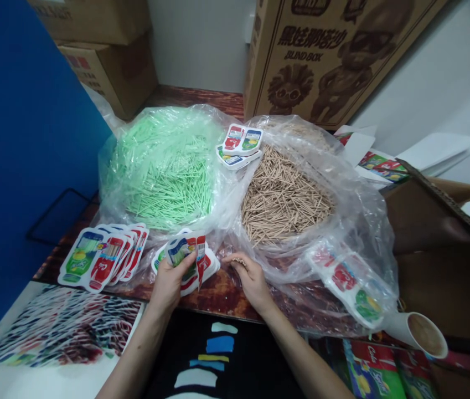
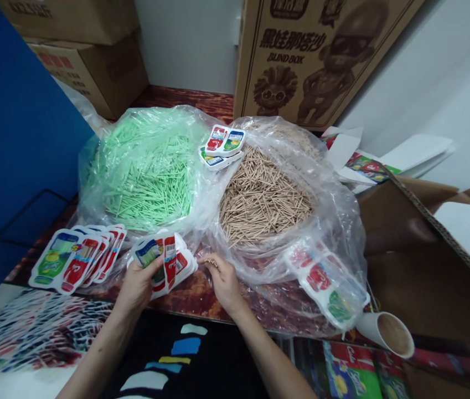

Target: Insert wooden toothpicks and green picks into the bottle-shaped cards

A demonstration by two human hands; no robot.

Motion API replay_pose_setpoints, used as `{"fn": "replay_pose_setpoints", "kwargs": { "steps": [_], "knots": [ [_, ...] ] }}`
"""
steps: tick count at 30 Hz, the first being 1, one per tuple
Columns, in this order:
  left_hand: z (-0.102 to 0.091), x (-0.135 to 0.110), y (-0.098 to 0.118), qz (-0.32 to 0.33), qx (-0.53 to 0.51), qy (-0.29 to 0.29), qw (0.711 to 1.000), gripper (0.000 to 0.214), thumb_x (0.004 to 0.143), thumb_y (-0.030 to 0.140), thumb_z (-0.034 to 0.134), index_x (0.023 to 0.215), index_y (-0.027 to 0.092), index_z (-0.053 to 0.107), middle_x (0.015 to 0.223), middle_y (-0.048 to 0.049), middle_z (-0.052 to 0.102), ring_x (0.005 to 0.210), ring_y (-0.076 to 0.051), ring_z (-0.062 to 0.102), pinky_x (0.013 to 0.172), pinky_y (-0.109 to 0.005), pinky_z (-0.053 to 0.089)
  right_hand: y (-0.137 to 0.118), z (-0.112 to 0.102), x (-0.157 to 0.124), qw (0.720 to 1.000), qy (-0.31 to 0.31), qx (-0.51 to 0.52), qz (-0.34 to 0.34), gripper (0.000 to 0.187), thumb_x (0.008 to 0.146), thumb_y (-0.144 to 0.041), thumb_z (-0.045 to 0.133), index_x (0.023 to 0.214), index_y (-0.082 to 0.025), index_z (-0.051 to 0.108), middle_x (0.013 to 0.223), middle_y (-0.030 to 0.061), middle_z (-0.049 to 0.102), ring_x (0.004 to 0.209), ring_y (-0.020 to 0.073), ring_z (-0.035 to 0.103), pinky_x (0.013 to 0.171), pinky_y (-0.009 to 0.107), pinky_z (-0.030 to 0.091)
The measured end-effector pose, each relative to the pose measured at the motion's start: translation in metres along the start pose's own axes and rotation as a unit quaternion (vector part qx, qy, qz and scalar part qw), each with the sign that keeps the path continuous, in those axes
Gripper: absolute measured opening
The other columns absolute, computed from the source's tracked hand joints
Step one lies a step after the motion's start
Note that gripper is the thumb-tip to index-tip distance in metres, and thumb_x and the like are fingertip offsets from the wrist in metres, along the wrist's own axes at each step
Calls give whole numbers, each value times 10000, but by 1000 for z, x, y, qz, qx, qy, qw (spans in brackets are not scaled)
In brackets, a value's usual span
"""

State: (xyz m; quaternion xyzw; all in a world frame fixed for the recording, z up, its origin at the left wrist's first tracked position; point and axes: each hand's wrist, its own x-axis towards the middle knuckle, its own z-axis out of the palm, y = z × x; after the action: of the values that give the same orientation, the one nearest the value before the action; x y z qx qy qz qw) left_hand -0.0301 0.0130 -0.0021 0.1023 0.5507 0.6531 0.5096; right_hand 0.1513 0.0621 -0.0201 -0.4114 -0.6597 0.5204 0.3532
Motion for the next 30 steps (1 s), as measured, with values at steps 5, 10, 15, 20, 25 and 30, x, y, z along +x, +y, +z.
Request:
{"fn": "replay_pose_setpoints", "kwargs": {
  "steps": [5, 10, 15, 20, 25, 30],
  "knots": [
    [-3, 2, 0, 1, -1, -3, 1000, 378, 545, 301, 869, 862, 139, 743, 813, -39, 768, 719, -195, 710, 703, -283, 571, -6, 0, 4, 1000, -11, 5, -21, 213, 925, -217, 459, 939, -198, 671, 934, 44, 703, 922, 183, 646, 848, 308, 473],
    [-5, 3, -1, 10, 8, -16, 1000, 351, 567, 302, 862, 861, 150, 745, 849, -32, 768, 748, -174, 705, 745, -272, 561, -6, 2, 7, 999, -18, 13, -30, 209, 922, -213, 459, 940, -198, 667, 932, 48, 700, 929, 187, 646, 858, 315, 478],
    [-3, 3, 0, -5, 13, -18, 1000, 349, 565, 311, 865, 852, 152, 746, 824, -23, 764, 725, -158, 696, 729, -259, 555, -8, 4, 10, 999, -25, 22, -34, 192, 919, -202, 470, 931, -204, 662, 927, 43, 690, 916, 183, 641, 849, 309, 476],
    [-1, 4, 0, -10, 24, -36, 999, 338, 574, 311, 857, 850, 155, 741, 805, -14, 753, 709, -156, 685, 726, -263, 547, -11, 2, 13, 999, -27, 26, -40, 187, 929, -219, 474, 930, -214, 661, 924, 34, 686, 916, 179, 636, 840, 301, 471],
    [-4, 1, -1, 11, 95, -65, 993, 261, 644, 333, 808, 815, 151, 732, 738, -8, 724, 690, -163, 667, 725, -281, 536, -14, 2, 14, 998, -31, 28, -40, 194, 932, -222, 471, 940, -212, 665, 931, 39, 690, 922, 181, 641, 849, 305, 472],
    [-7, -1, -2, 33, 185, -95, 978, 239, 673, 362, 771, 759, 143, 728, 710, -19, 706, 662, -161, 639, 683, -274, 518, -15, 0, 15, 998, -26, 18, -45, 190, 928, -222, 476, 928, -211, 666, 913, 35, 693, 901, 177, 640, 831, 292, 470]
  ]
}}
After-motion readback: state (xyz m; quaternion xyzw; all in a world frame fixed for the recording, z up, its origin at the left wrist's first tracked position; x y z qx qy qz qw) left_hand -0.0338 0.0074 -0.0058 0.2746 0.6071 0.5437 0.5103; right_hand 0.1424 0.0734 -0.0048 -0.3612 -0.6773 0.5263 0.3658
